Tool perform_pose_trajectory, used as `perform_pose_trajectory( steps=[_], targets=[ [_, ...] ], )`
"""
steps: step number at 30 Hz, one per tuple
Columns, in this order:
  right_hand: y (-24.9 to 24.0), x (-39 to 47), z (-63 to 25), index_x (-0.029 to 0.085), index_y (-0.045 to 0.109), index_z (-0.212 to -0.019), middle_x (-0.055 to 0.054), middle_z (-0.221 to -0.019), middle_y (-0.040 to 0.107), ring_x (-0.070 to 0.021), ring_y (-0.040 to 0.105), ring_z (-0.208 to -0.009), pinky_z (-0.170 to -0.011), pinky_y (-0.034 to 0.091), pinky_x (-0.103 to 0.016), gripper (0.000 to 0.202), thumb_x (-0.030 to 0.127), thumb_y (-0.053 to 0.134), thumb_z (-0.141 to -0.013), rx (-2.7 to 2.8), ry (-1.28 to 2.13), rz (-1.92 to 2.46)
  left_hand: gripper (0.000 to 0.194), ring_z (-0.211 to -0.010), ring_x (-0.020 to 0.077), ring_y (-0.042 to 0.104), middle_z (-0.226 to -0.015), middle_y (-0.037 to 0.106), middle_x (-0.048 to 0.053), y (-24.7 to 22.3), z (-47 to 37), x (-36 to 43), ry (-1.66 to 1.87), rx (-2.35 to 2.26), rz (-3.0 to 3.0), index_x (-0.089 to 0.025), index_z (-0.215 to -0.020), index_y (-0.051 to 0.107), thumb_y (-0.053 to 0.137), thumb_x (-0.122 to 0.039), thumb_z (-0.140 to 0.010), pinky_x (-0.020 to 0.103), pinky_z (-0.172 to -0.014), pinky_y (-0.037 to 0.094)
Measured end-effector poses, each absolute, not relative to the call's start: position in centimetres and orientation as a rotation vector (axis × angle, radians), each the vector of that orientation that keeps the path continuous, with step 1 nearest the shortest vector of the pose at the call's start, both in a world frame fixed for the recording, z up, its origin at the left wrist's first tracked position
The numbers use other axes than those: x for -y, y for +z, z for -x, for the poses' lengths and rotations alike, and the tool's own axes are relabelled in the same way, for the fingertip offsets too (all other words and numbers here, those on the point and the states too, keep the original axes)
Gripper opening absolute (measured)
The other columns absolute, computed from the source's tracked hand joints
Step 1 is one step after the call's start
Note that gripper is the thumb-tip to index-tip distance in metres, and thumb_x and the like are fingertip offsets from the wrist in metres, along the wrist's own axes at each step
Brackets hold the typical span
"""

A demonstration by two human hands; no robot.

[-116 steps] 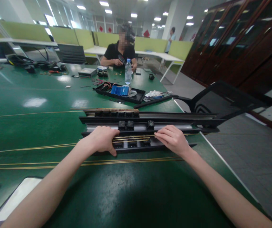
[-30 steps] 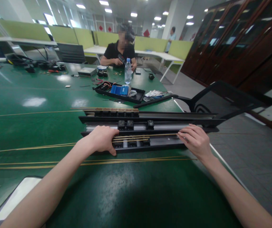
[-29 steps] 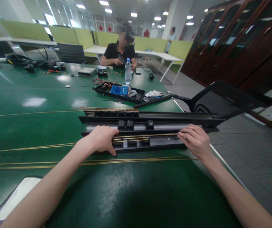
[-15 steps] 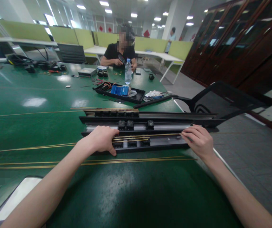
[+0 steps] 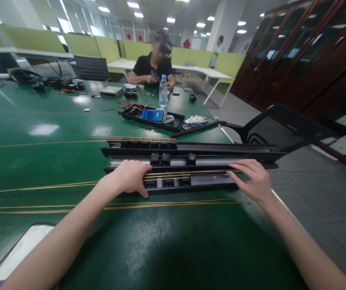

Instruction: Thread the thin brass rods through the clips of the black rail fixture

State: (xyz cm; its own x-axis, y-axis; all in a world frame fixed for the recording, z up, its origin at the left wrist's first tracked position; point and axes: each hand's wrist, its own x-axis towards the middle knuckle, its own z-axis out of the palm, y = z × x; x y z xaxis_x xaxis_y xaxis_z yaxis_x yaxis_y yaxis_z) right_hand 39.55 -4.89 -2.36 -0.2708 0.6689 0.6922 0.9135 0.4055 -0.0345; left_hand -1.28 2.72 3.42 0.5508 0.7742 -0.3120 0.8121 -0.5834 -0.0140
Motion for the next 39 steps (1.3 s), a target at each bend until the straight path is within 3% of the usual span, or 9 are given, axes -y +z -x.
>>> perform_pose_trajectory(
  steps=[4, 8, 10, 12, 20, 30, 39],
  targets=[
    [-0.8, 4.7, -37.1, 0.023, 0.073, -0.093, -0.005, -0.095, 0.073, -0.0225, 0.066, -0.091, -0.084, 0.052, -0.038, 0.015, 0.033, 0.062, -0.087, 2.013, -0.108, 1.402, 0.072, -0.098, 0.0331, 0.066, -0.109, 0.072, 0.009, 3.4, 1.1, -2.5, -0.443, -1.382, -2.649, -0.028, -0.115, 0.061, 0.075, -0.063, -0.053, 0.039, -0.078, 0.049],
    [1.3, 4.1, -34.7, 0.024, 0.074, -0.097, -0.005, -0.102, 0.073, -0.0233, 0.066, -0.095, -0.072, 0.053, -0.033, 0.028, 0.043, 0.055, -0.091, 2.092, 0.391, 1.545, 0.073, -0.1, 0.0327, 0.066, -0.11, 0.072, 0.009, 3.5, 1.0, -2.4, -0.455, -1.4, -2.63, -0.029, -0.115, 0.061, 0.075, -0.063, -0.052, 0.039, -0.08, 0.049],
    [2.0, 3.4, -33.8, 0.024, 0.074, -0.098, -0.004, -0.103, 0.074, -0.0238, 0.066, -0.095, -0.076, 0.052, -0.034, 0.032, 0.047, 0.053, -0.091, 2.142, 0.573, 1.569, 0.073, -0.1, 0.033, 0.066, -0.111, 0.071, 0.009, 3.6, 1.0, -2.4, -0.452, -1.393, -2.624, -0.029, -0.115, 0.061, 0.076, -0.063, -0.052, 0.039, -0.08, 0.049],
    [2.4, 2.5, -33.1, 0.023, 0.075, -0.093, -0.004, -0.098, 0.075, -0.0233, 0.067, -0.091, -0.08, 0.051, -0.035, 0.037, 0.05, 0.051, -0.091, 2.194, 0.738, 1.57, 0.074, -0.1, 0.0337, 0.066, -0.111, 0.071, 0.01, 3.6, 1.1, -2.4, -0.445, -1.383, -2.628, -0.028, -0.116, 0.061, 0.075, -0.062, -0.052, 0.04, -0.08, 0.049],
    [3.0, -0.8, -30.0, 0.013, 0.073, -0.088, -0.009, -0.084, 0.073, -0.0177, 0.065, -0.074, -0.071, 0.051, -0.03, 0.055, 0.062, 0.047, -0.089, 2.193, 1.355, 1.479, 0.073, -0.097, 0.0345, 0.067, -0.109, 0.072, 0.01, 3.6, 1.3, -2.3, -0.419, -1.357, -2.679, -0.027, -0.113, 0.062, 0.075, -0.063, -0.052, 0.04, -0.075, 0.05],
    [3.1, -1.9, -27.0, 0.015, 0.067, -0.068, -0.006, -0.066, 0.068, -0.0163, 0.061, -0.061, -0.061, 0.048, -0.028, 0.055, 0.068, 0.055, -0.08, 2.254, 1.337, 1.52, 0.073, -0.092, 0.0334, 0.068, -0.105, 0.073, 0.01, 3.4, 1.6, -2.5, -0.424, -1.362, -2.69, -0.027, -0.112, 0.062, 0.074, -0.065, -0.051, 0.038, -0.072, 0.05],
    [2.2, -1.9, -27.4, 0.016, 0.066, -0.068, -0.004, -0.065, 0.066, -0.0146, 0.06, -0.062, -0.06, 0.046, -0.026, 0.05, 0.063, 0.058, -0.079, 2.219, 1.309, 1.503, 0.075, -0.095, 0.0334, 0.067, -0.107, 0.072, 0.01, 3.3, 1.7, -2.5, -0.413, -1.354, -2.697, -0.026, -0.115, 0.061, 0.075, -0.064, -0.051, 0.038, -0.073, 0.049]
  ],
)
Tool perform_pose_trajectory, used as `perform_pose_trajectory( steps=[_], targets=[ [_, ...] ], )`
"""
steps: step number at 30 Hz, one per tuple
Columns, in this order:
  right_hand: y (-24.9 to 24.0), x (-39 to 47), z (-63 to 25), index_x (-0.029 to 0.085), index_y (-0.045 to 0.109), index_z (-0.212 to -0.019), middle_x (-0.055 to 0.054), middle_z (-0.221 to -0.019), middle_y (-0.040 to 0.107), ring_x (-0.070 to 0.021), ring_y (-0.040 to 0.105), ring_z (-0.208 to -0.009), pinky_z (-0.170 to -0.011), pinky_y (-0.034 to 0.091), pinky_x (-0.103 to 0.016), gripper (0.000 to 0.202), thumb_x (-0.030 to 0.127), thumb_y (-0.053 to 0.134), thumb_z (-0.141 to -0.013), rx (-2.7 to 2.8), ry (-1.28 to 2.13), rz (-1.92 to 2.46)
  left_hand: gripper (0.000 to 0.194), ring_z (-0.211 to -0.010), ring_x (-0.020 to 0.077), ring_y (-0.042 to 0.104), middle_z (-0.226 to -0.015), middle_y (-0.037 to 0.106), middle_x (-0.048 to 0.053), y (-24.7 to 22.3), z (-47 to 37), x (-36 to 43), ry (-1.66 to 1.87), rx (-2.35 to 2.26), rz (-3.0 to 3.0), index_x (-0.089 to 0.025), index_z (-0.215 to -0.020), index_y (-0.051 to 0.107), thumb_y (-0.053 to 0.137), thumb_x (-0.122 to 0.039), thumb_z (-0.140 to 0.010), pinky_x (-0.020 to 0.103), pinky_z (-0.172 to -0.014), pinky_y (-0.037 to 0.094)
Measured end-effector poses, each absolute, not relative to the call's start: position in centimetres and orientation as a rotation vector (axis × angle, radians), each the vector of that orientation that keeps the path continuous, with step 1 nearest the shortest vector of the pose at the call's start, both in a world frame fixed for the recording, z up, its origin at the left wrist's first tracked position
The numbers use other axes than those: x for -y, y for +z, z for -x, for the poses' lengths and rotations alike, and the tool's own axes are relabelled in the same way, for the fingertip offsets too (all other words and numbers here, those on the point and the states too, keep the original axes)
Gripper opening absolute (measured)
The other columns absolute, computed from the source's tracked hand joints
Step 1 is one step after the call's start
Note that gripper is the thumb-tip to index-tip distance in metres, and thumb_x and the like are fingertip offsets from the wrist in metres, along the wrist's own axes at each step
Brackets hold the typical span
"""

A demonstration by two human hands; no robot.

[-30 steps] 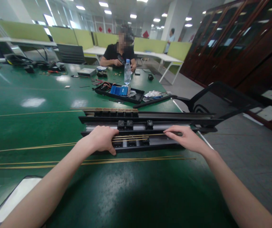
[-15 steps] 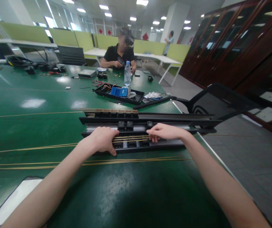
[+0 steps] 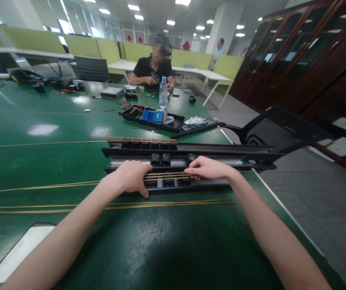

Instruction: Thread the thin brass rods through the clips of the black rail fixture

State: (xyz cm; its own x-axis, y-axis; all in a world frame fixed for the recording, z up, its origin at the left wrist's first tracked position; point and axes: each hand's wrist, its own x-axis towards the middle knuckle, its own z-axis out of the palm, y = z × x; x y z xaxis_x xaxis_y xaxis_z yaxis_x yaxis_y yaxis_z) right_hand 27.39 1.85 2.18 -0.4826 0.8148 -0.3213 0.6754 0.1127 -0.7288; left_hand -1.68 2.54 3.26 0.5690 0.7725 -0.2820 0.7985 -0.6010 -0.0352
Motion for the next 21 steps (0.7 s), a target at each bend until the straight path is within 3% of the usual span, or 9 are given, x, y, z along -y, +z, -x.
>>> perform_pose_trajectory(
  steps=[8, 21],
  targets=[
    [2.1, -1.2, -27.9, 0.014, 0.067, -0.073, -0.003, -0.067, 0.066, -0.0146, 0.059, -0.065, -0.063, 0.044, -0.026, 0.046, 0.058, 0.056, -0.084, 2.209, 1.269, 1.414, 0.074, -0.095, 0.0317, 0.067, -0.106, 0.072, 0.009, 3.3, 1.6, -2.5, -0.419, -1.365, -2.693, -0.026, -0.113, 0.062, 0.075, -0.064, -0.051, 0.035, -0.072, 0.048],
    [1.6, 1.0, -28.3, 0.019, 0.069, -0.088, -0.004, -0.093, 0.07, -0.0169, 0.062, -0.084, -0.076, 0.044, -0.028, 0.022, 0.029, 0.05, -0.094, 2.429, 0.595, 1.318, 0.074, -0.094, 0.0327, 0.067, -0.106, 0.073, 0.009, 3.3, 1.7, -2.6, -0.414, -1.361, -2.687, -0.026, -0.114, 0.062, 0.075, -0.064, -0.051, 0.037, -0.072, 0.049]
  ],
)
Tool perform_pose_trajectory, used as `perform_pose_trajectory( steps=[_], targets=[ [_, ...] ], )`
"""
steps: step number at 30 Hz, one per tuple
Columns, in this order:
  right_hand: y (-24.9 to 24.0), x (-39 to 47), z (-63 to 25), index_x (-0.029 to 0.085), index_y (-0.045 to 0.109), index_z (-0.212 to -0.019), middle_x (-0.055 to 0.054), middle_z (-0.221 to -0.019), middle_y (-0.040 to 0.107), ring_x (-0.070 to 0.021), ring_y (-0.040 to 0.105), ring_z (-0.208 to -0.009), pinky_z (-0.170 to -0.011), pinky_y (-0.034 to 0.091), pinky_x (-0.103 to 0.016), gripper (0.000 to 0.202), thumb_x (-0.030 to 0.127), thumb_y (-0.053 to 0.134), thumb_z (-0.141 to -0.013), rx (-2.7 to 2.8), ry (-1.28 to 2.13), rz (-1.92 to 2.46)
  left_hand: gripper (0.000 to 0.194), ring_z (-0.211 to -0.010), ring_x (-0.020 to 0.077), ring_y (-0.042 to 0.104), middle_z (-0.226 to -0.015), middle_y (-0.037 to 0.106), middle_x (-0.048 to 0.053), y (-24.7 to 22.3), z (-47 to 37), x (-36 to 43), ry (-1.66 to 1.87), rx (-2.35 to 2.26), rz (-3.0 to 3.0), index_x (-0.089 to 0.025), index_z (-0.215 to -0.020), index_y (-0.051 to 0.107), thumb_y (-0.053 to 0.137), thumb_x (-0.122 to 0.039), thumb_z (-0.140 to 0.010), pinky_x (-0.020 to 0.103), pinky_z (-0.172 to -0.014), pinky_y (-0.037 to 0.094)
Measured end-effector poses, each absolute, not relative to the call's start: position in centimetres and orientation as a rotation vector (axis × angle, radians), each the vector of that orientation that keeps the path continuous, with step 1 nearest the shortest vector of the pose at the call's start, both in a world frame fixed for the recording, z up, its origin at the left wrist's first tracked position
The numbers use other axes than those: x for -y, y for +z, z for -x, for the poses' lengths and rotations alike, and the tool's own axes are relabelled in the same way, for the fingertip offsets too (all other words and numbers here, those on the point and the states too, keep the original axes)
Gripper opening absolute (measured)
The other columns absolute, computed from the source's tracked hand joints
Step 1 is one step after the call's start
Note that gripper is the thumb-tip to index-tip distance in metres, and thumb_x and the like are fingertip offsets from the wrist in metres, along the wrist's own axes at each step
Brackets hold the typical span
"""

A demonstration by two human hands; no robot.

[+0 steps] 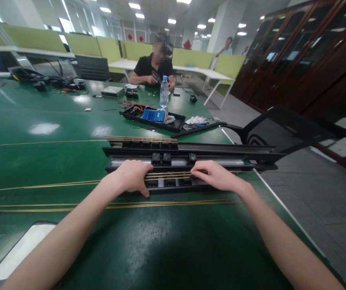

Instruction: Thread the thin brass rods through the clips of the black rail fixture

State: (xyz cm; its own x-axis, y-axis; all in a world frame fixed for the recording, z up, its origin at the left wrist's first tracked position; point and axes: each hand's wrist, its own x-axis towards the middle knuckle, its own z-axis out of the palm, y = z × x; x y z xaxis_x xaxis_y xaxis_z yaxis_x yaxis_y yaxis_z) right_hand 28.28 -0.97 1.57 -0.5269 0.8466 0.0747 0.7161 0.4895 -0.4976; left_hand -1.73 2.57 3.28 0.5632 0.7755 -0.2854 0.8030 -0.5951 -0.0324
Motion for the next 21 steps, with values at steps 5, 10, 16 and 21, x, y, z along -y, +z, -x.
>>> perform_pose_trajectory(
  steps=[5, 10, 16, 21],
  targets=[
    [1.0, 1.6, -28.5, 0.021, 0.069, -0.096, -0.005, -0.097, 0.069, -0.0183, 0.062, -0.09, -0.08, 0.046, -0.03, 0.021, 0.026, 0.049, -0.095, 2.48, 0.326, 1.299, 0.074, -0.094, 0.0331, 0.067, -0.106, 0.073, 0.009, 3.3, 1.7, -2.5, -0.4, -1.357, -2.692, -0.027, -0.113, 0.062, 0.075, -0.064, -0.05, 0.038, -0.072, 0.049],
    [0.4, 1.9, -28.5, 0.021, 0.069, -0.095, -0.005, -0.095, 0.069, -0.0187, 0.061, -0.09, -0.079, 0.046, -0.031, 0.021, 0.026, 0.048, -0.096, 2.502, 0.151, 1.297, 0.077, -0.096, 0.0328, 0.067, -0.108, 0.073, 0.009, 3.3, 1.7, -2.6, -0.407, -1.365, -2.693, -0.027, -0.116, 0.061, 0.075, -0.065, -0.05, 0.037, -0.073, 0.049],
    [0.1, 2.1, -28.4, 0.021, 0.07, -0.095, -0.005, -0.095, 0.069, -0.0191, 0.061, -0.091, -0.079, 0.046, -0.032, 0.022, 0.027, 0.049, -0.096, 2.475, 0.077, 1.289, 0.074, -0.096, 0.0328, 0.067, -0.107, 0.072, 0.01, 3.4, 1.6, -2.4, -0.405, -1.374, -2.678, -0.026, -0.114, 0.061, 0.075, -0.063, -0.051, 0.038, -0.074, 0.05],
    [0.3, 2.2, -28.4, 0.021, 0.07, -0.096, -0.006, -0.095, 0.07, -0.02, 0.061, -0.091, -0.08, 0.046, -0.033, 0.023, 0.028, 0.048, -0.096, 2.466, 0.11, 1.306, 0.072, -0.096, 0.0329, 0.067, -0.108, 0.072, 0.011, 3.4, 1.6, -2.3, -0.394, -1.358, -2.657, -0.024, -0.114, 0.061, 0.075, -0.06, -0.053, 0.038, -0.075, 0.05]
  ],
)
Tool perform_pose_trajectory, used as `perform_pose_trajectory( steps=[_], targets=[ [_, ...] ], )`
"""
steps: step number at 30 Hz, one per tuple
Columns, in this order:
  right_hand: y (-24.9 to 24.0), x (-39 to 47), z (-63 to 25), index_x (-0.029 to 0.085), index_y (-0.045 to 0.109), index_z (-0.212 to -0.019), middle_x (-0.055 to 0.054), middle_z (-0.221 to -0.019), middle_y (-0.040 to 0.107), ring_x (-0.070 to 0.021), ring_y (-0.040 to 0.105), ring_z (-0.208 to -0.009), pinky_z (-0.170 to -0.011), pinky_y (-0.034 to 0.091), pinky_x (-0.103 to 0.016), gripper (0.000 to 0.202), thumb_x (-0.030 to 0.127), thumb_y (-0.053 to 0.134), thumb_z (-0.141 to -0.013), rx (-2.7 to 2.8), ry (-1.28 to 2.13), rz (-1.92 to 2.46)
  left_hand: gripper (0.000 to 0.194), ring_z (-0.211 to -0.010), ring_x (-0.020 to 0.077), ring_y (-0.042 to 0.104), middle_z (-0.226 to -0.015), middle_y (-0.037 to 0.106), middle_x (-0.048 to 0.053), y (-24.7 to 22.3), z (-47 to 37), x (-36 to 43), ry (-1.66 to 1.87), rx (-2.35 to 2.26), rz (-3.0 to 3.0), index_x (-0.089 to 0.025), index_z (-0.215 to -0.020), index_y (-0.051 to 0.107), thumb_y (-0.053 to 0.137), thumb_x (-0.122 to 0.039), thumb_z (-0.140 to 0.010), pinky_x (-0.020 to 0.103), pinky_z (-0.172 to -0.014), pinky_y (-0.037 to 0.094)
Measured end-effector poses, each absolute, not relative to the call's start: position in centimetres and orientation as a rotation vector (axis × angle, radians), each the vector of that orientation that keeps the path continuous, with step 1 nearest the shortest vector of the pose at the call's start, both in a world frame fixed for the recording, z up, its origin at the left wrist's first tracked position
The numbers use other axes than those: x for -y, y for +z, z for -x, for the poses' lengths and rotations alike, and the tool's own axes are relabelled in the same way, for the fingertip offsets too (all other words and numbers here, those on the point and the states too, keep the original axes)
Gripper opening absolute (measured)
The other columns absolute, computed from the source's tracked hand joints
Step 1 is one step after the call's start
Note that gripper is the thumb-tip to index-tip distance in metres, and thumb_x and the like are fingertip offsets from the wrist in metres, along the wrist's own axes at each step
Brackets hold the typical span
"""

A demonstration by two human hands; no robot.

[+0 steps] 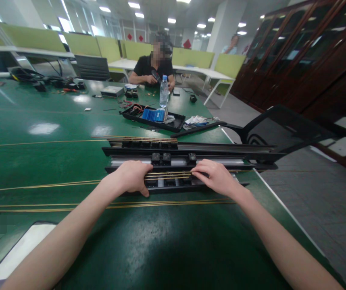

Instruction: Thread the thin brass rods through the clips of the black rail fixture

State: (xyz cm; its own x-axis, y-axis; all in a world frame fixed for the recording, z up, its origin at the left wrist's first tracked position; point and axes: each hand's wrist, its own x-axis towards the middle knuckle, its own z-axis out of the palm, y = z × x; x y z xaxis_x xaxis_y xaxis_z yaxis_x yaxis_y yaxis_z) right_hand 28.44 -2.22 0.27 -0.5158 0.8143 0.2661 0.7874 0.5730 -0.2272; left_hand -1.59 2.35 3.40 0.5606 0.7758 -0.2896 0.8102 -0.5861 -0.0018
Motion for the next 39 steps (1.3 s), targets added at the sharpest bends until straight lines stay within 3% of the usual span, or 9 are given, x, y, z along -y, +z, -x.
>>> perform_pose_trajectory(
  steps=[12, 28, 39],
  targets=[
    [0.7, 2.2, -28.9, 0.021, 0.071, -0.094, -0.006, -0.093, 0.069, -0.0202, 0.061, -0.091, -0.08, 0.046, -0.033, 0.022, 0.028, 0.05, -0.095, 2.465, 0.131, 1.328, 0.072, -0.096, 0.0312, 0.066, -0.109, 0.07, 0.011, 3.3, 1.5, -2.2, -0.407, -1.382, -2.628, -0.024, -0.117, 0.062, 0.077, -0.056, -0.054, 0.037, -0.076, 0.05],
    [1.1, 2.2, -29.4, 0.022, 0.071, -0.091, -0.006, -0.092, 0.07, -0.0208, 0.061, -0.089, -0.08, 0.046, -0.034, 0.022, 0.029, 0.051, -0.094, 2.422, 0.133, 1.34, 0.059, -0.095, 0.0312, 0.065, -0.103, 0.069, 0.012, 3.6, 1.2, -1.7, -0.404, -1.371, -2.683, -0.019, -0.102, 0.067, 0.079, -0.052, -0.055, 0.038, -0.078, 0.052],
    [1.0, 2.1, -29.6, 0.021, 0.07, -0.09, -0.006, -0.09, 0.07, -0.0202, 0.061, -0.088, -0.079, 0.046, -0.033, 0.022, 0.029, 0.05, -0.094, 2.437, 0.13, 1.34, 0.066, -0.097, 0.03, 0.064, -0.105, 0.07, 0.012, 3.6, 1.7, -2.2, -0.335, -1.306, -2.67, -0.02, -0.107, 0.068, 0.078, -0.058, -0.053, 0.036, -0.078, 0.051]
  ],
)
